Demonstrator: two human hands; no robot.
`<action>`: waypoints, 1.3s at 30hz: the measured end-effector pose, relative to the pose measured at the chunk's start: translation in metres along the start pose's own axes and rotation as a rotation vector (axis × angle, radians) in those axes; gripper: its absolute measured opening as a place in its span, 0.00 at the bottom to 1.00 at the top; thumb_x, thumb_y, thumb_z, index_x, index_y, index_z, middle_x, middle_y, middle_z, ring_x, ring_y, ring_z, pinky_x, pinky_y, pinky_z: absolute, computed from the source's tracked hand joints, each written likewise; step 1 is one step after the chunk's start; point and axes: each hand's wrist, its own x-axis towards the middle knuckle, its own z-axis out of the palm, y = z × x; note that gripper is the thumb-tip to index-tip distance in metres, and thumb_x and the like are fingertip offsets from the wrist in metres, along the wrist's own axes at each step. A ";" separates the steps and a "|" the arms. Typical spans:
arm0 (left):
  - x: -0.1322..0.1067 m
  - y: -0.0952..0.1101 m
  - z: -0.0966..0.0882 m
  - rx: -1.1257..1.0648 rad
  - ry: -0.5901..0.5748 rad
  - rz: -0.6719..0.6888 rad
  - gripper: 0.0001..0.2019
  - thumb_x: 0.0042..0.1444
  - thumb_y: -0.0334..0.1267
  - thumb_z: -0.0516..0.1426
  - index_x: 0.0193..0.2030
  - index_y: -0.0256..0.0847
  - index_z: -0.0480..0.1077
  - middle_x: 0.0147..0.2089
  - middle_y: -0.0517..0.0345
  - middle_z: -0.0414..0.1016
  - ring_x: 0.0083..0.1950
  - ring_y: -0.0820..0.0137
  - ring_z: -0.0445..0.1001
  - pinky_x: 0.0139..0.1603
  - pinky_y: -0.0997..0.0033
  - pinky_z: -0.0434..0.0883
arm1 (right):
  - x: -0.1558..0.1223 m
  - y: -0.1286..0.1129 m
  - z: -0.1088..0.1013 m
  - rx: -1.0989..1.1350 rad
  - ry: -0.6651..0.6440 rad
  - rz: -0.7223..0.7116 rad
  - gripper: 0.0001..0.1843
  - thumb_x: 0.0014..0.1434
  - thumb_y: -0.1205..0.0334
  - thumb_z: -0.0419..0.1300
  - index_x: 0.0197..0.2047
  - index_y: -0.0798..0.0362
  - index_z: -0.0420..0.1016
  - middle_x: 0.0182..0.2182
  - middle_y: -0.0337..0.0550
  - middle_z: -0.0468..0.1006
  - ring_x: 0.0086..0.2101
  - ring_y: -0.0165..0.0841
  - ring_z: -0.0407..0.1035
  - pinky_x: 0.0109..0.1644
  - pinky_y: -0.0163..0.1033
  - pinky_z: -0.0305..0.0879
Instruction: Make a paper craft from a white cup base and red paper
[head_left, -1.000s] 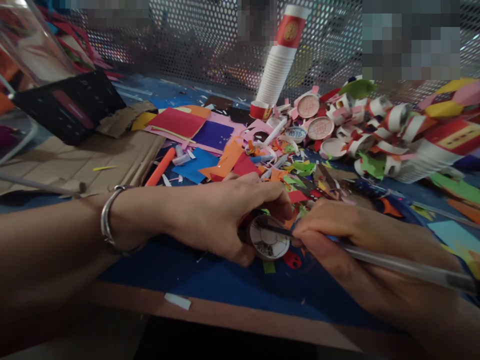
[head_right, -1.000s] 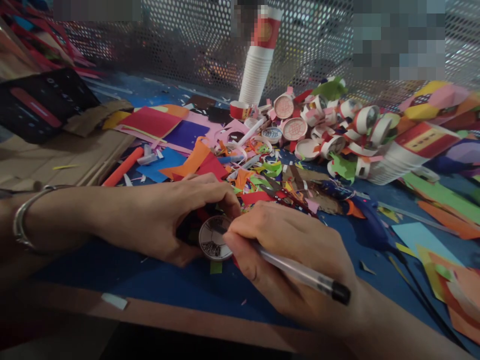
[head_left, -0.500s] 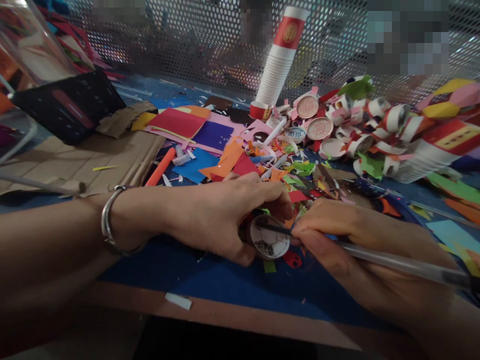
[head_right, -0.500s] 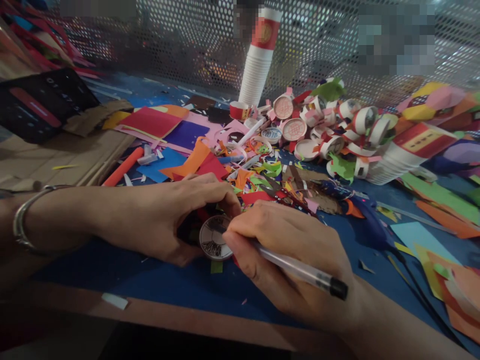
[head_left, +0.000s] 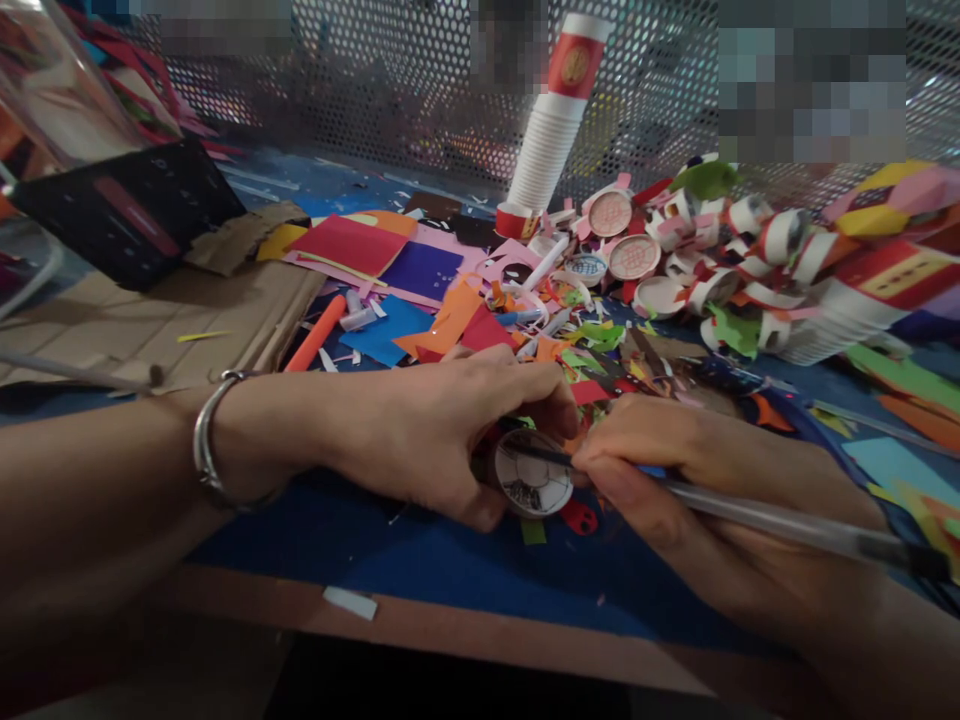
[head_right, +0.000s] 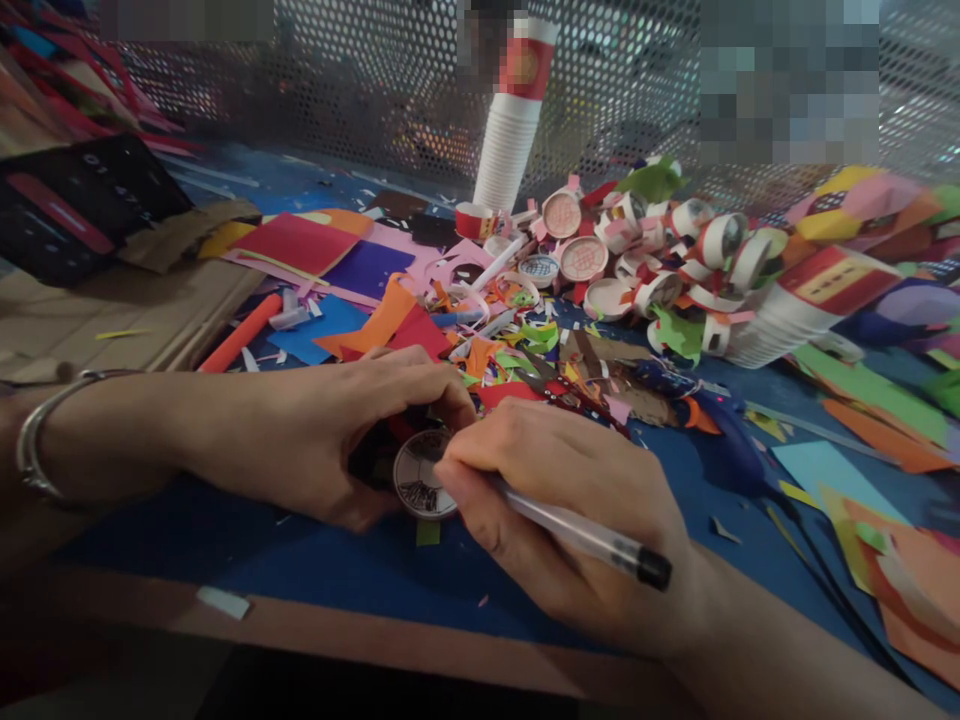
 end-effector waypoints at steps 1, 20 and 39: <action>0.000 0.000 0.000 -0.004 0.002 0.003 0.28 0.46 0.30 0.67 0.55 0.41 0.68 0.51 0.54 0.72 0.50 0.63 0.72 0.49 0.67 0.70 | -0.001 0.001 0.001 0.002 -0.001 0.007 0.07 0.70 0.68 0.57 0.41 0.49 0.74 0.33 0.39 0.84 0.33 0.31 0.78 0.41 0.34 0.76; 0.000 0.001 0.000 -0.009 -0.002 -0.016 0.28 0.45 0.30 0.67 0.55 0.41 0.68 0.51 0.54 0.71 0.51 0.61 0.71 0.50 0.64 0.70 | 0.002 -0.001 0.000 0.057 -0.009 -0.007 0.07 0.67 0.71 0.58 0.40 0.50 0.74 0.32 0.38 0.84 0.32 0.31 0.79 0.40 0.34 0.76; -0.001 0.003 -0.002 -0.008 -0.020 -0.007 0.28 0.46 0.30 0.67 0.55 0.41 0.67 0.52 0.55 0.73 0.52 0.63 0.72 0.51 0.67 0.70 | 0.001 0.001 -0.006 0.018 -0.035 0.012 0.09 0.68 0.71 0.55 0.37 0.48 0.71 0.29 0.37 0.81 0.29 0.30 0.76 0.34 0.34 0.72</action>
